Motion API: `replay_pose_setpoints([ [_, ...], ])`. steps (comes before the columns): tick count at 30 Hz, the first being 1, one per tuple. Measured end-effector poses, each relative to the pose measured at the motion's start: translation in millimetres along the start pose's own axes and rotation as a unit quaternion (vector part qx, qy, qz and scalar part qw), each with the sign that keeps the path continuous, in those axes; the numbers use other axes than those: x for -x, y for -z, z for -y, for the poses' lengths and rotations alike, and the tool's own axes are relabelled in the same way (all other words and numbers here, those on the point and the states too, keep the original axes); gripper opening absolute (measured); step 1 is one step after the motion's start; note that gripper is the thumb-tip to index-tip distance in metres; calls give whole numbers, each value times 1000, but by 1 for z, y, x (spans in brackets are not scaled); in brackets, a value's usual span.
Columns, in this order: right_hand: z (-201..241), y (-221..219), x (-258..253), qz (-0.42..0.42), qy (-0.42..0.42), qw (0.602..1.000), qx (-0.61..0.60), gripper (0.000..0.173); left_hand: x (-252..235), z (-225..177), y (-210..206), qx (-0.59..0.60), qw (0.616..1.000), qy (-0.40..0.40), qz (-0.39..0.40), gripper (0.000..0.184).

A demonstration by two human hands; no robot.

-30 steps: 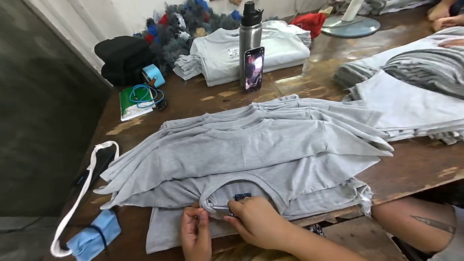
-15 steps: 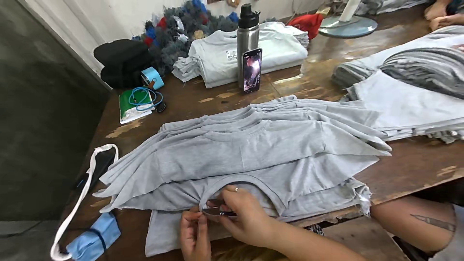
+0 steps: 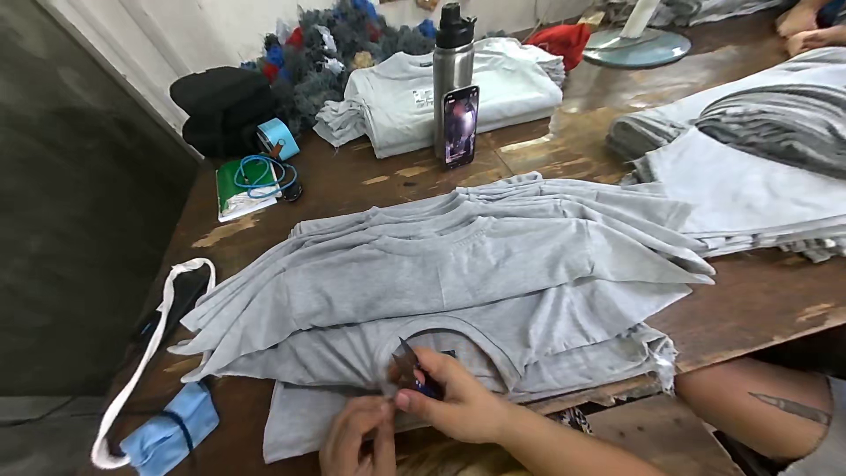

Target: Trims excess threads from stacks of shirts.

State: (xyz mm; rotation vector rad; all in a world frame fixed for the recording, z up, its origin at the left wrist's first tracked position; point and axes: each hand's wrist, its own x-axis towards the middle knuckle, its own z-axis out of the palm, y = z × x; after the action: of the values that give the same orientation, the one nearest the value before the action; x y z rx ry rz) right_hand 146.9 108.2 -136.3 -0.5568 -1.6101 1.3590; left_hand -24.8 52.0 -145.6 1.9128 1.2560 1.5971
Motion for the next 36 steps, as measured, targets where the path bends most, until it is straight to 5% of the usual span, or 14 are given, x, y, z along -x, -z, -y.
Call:
replay_pose_setpoints([
  [1, -4, -4, -2, 4, -7, 999, -47, 19, -2, -8, 10, -4, 998, -19, 59, 3],
  [4, -10, -11, -3, -54, -31, 994, -91, 9, -13, -28, 43, 20, 945, -9, 328, 26],
  [6, -10, -8, -4, -90, -58, 987, -116, 12, -20, -29, 56, -20, 908, 39, 417, 34],
  [12, -7, -7, -4, -112, -103, 969, -194, 17, -30, -16, 26, -275, 932, 93, 216, 67],
  [17, -6, -6, -5, -128, -129, 962, -202, 16, -31, 0, -8, -338, 933, 0, 125, 56],
  [21, -6, -6, -5, -135, -134, 957, -218, 17, -30, 3, -7, -308, 946, -26, 98, 49],
  [26, -5, -2, -3, -104, -128, 963, -215, 14, -21, 4, 1, -128, 986, 37, 101, 30],
  [28, -5, 3, 3, -46, -92, 986, -135, 8, -19, 6, 4, -73, 991, 51, 100, 25],
  [31, -1, 16, 12, 31, -35, 995, 89, 38, -17, 7, 7, -34, 992, 67, 99, 18],
  [36, 14, 16, 24, 53, 13, 909, 413, 31, -17, 8, 8, -25, 992, 69, 101, 17],
])
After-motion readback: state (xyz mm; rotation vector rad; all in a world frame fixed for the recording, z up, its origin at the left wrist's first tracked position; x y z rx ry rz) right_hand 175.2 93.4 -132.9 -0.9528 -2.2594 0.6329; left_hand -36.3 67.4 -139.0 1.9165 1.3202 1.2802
